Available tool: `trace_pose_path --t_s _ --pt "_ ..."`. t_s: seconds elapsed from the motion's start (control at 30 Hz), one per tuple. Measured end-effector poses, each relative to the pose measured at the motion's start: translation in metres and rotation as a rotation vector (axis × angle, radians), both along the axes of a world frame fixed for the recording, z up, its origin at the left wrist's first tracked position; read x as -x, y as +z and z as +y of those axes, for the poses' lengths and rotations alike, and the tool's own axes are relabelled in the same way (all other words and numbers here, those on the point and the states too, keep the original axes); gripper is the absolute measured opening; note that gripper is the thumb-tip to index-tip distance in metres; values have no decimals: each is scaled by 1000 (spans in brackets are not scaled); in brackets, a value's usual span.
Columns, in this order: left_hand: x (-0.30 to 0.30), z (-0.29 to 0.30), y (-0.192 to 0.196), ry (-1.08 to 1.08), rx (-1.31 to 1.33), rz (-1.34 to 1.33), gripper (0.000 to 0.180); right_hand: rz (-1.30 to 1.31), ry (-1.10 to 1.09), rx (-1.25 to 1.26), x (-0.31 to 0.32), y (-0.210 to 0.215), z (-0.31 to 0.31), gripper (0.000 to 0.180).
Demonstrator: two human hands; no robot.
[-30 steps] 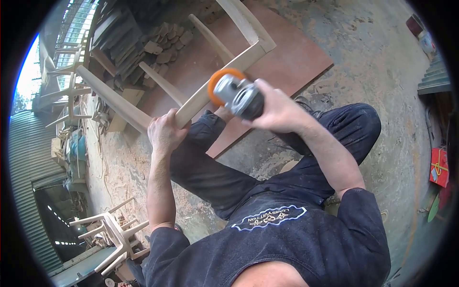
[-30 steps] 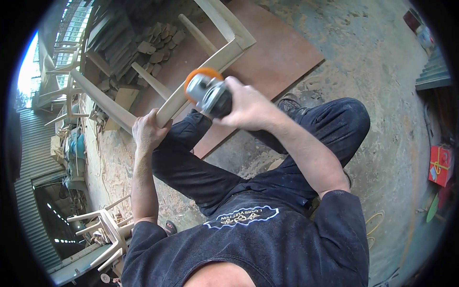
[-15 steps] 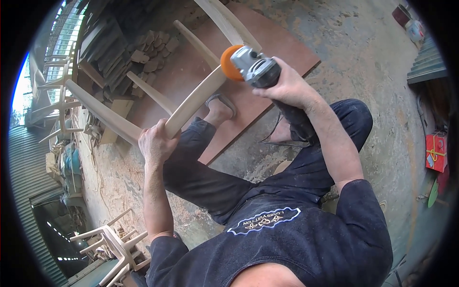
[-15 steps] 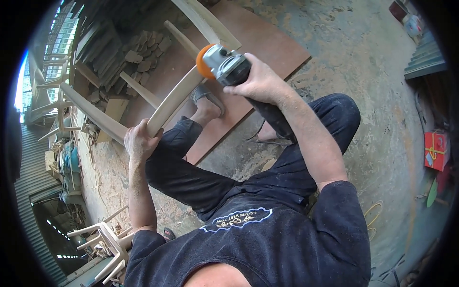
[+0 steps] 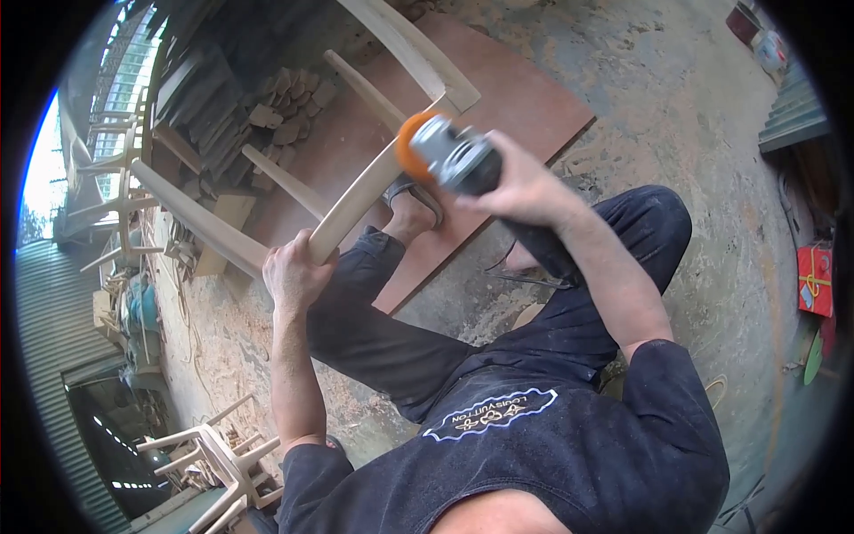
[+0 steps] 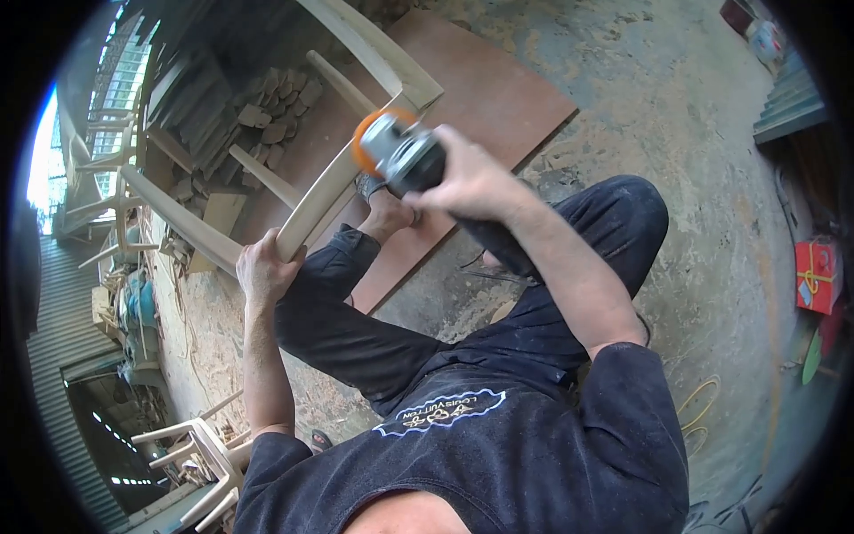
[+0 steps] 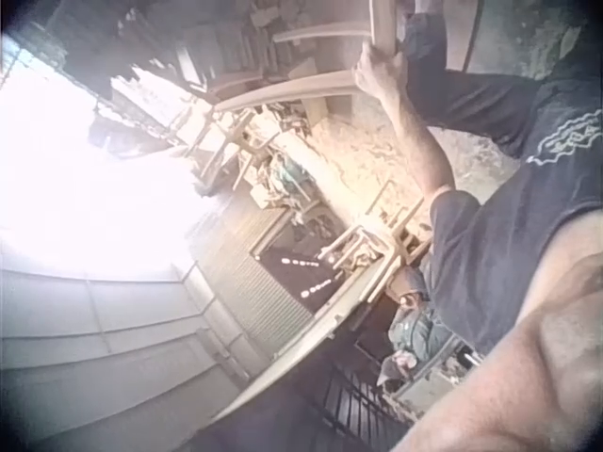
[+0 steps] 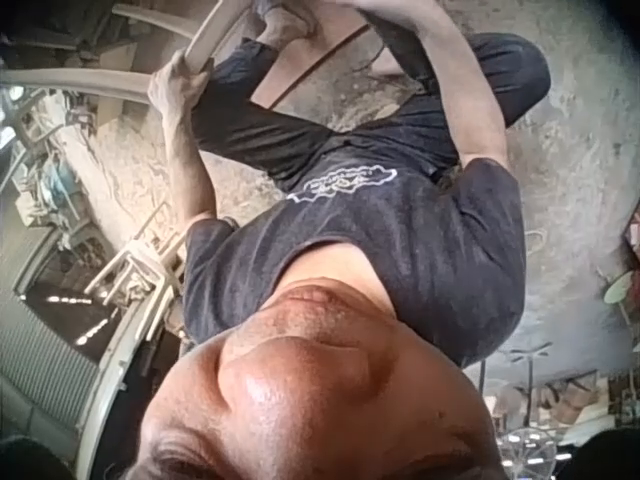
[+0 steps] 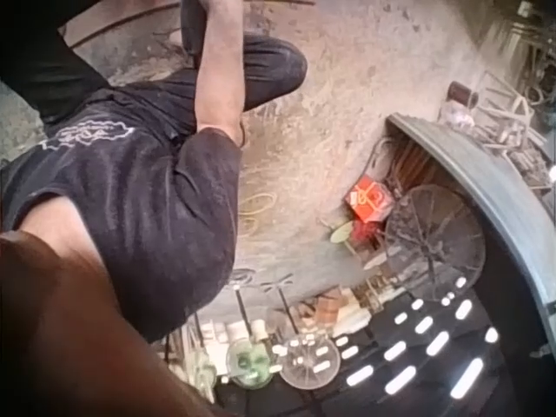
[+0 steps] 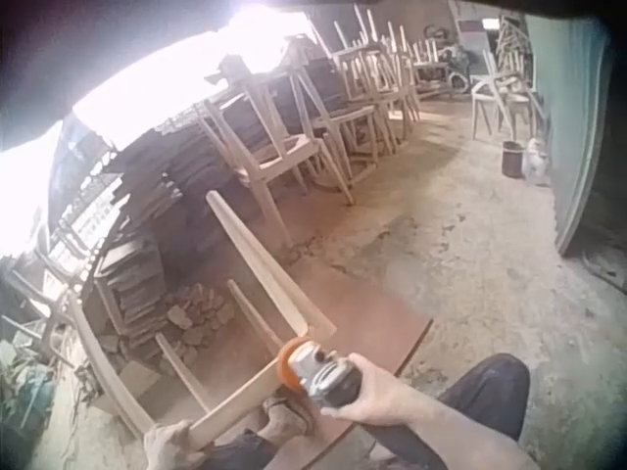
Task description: Sanding a wooden chair frame using an angle grinder equipped with a sanding disc.
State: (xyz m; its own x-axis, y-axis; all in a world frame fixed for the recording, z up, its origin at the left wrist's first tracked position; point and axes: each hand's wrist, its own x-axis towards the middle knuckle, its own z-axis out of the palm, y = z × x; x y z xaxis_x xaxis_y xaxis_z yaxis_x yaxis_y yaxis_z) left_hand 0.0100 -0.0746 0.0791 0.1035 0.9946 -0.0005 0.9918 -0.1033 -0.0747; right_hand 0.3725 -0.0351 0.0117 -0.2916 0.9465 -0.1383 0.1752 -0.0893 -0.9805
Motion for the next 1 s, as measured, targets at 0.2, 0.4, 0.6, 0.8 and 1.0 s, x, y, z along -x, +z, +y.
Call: trace_pose_path --t_s 0.2,0.4,0.6,0.8,1.0 --pt "6 0 -6 -1 1 -10 41 -104 126 -17 11 10 -10 74" --pt "2 4 0 18 9 23 42 137 -195 88 -39 -23 20 65" --pt "-3 2 0 -10 -24 63 36 66 -147 -146 -6 -15 0 72" --pt "3 -1 -4 -23 -27 10 38 -57 253 -33 44 11 -19 68" --pt "8 0 2 -26 -20 45 40 144 -173 0 -22 -19 8 63"
